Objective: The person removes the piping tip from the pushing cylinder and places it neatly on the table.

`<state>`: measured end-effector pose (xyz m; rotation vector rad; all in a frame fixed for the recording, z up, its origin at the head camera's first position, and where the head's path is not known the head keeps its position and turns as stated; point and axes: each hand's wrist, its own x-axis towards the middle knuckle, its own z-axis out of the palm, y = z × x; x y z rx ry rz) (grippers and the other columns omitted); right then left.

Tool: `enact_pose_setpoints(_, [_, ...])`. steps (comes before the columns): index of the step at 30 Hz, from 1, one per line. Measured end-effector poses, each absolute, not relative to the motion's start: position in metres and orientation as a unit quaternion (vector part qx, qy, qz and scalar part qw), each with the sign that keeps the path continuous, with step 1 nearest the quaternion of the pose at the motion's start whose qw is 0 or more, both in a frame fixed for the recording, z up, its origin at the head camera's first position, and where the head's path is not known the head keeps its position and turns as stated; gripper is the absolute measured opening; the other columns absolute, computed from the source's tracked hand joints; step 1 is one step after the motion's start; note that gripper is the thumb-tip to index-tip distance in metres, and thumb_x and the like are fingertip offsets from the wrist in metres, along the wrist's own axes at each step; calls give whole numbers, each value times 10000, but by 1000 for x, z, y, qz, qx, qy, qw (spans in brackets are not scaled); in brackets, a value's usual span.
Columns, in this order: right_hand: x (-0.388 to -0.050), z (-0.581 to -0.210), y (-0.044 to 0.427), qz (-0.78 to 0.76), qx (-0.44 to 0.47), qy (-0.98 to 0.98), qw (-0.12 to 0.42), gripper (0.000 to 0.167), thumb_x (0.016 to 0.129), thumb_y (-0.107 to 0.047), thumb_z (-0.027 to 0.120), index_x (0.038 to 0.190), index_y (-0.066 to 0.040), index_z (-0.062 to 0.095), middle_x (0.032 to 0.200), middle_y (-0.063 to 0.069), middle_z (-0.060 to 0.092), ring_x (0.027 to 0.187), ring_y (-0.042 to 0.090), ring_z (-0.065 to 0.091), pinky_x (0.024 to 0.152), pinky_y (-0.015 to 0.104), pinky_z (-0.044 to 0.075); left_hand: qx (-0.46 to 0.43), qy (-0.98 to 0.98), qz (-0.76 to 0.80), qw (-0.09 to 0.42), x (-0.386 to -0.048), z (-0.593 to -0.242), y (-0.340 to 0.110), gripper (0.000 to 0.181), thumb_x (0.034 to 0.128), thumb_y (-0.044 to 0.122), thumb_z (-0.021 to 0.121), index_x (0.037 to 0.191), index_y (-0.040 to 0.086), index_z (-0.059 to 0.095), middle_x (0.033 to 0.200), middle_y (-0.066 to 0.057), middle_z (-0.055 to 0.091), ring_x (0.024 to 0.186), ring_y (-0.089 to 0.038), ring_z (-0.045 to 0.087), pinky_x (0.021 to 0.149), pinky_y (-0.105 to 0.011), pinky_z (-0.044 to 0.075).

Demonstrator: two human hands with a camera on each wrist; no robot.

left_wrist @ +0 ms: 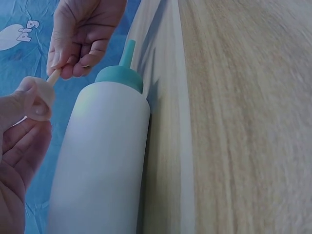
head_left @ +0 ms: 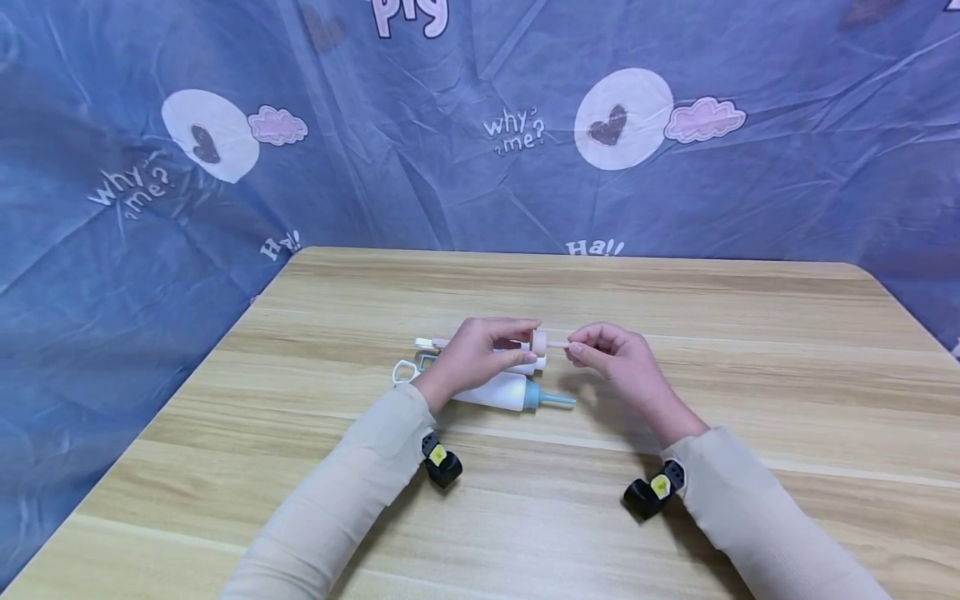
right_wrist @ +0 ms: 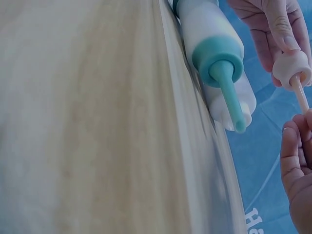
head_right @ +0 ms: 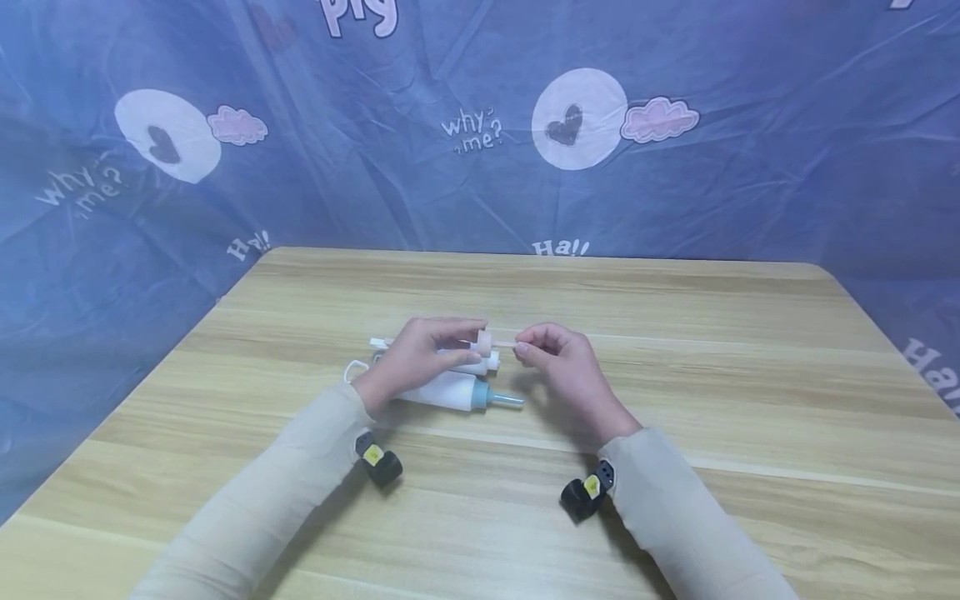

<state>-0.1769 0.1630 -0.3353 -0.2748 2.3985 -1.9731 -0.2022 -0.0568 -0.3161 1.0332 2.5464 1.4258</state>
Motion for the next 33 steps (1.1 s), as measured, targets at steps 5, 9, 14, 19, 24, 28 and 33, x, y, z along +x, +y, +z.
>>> enact_pose_setpoints(5, [-176, -336, 161, -642, -88, 762, 11, 124, 868, -46, 611, 977, 11, 596, 783, -111, 649, 750, 43, 603, 731, 194, 518, 330, 814, 477, 36, -201, -317, -56, 445, 820, 73, 687, 1239, -16, 567, 1146, -180, 636, 1019, -259, 634, 825, -157, 491])
enact_pose_setpoints(9, [-176, -336, 159, -637, -90, 766, 12, 149, 859, -70, 635, 972, 21, 601, 779, -112, 642, 751, 52, 595, 738, 229, 514, 324, 819, 473, 41, -201, -316, -55, 448, 813, 75, 693, 1237, -3, 573, 1127, -173, 646, 1003, -233, 643, 816, -153, 493])
enact_pose_setpoints(14, [-176, -336, 157, -629, -84, 773, 15, 175, 850, -92, 655, 968, 30, 614, 791, -81, 639, 749, 64, 576, 722, 249, 503, 321, 827, 460, 43, -199, -317, -55, 457, 808, 94, 699, 1239, 8, 573, 1163, -164, 630, 988, -215, 650, 812, -148, 493])
enact_pose_setpoints(19, [-175, -336, 156, -632, -82, 771, 13, 149, 838, -95, 670, 940, 8, 636, 793, -67, 639, 736, 70, 558, 677, 216, 484, 327, 829, 453, 36, -199, -319, -54, 451, 809, 112, 701, 1235, 25, 583, 1183, -153, 622, 976, -195, 654, 813, -143, 490])
enact_pose_setpoints(24, [-174, -336, 156, -627, -81, 775, 12, 180, 830, -113, 685, 951, 14, 643, 814, -45, 645, 744, 70, 560, 669, 205, 478, 330, 830, 449, 35, -198, -318, -54, 457, 806, 121, 704, 1237, 29, 582, 1167, -144, 633, 968, -179, 656, 816, -144, 489])
enact_pose_setpoints(28, [-174, -335, 156, -629, -83, 773, 15, 161, 820, -127, 699, 933, -19, 662, 816, -55, 647, 752, 66, 564, 672, 201, 478, 335, 828, 448, 34, -198, -317, -54, 461, 803, 128, 707, 1234, 25, 583, 1161, -137, 637, 967, -177, 655, 818, -163, 496])
enact_pose_setpoints(33, [-174, -336, 155, -638, -87, 765, 16, 115, 806, -118, 712, 903, -63, 682, 803, -68, 650, 745, 67, 572, 674, 197, 485, 338, 831, 442, 27, -197, -317, -53, 450, 802, 147, 711, 1226, 52, 597, 1177, -124, 630, 961, -165, 652, 828, -213, 510])
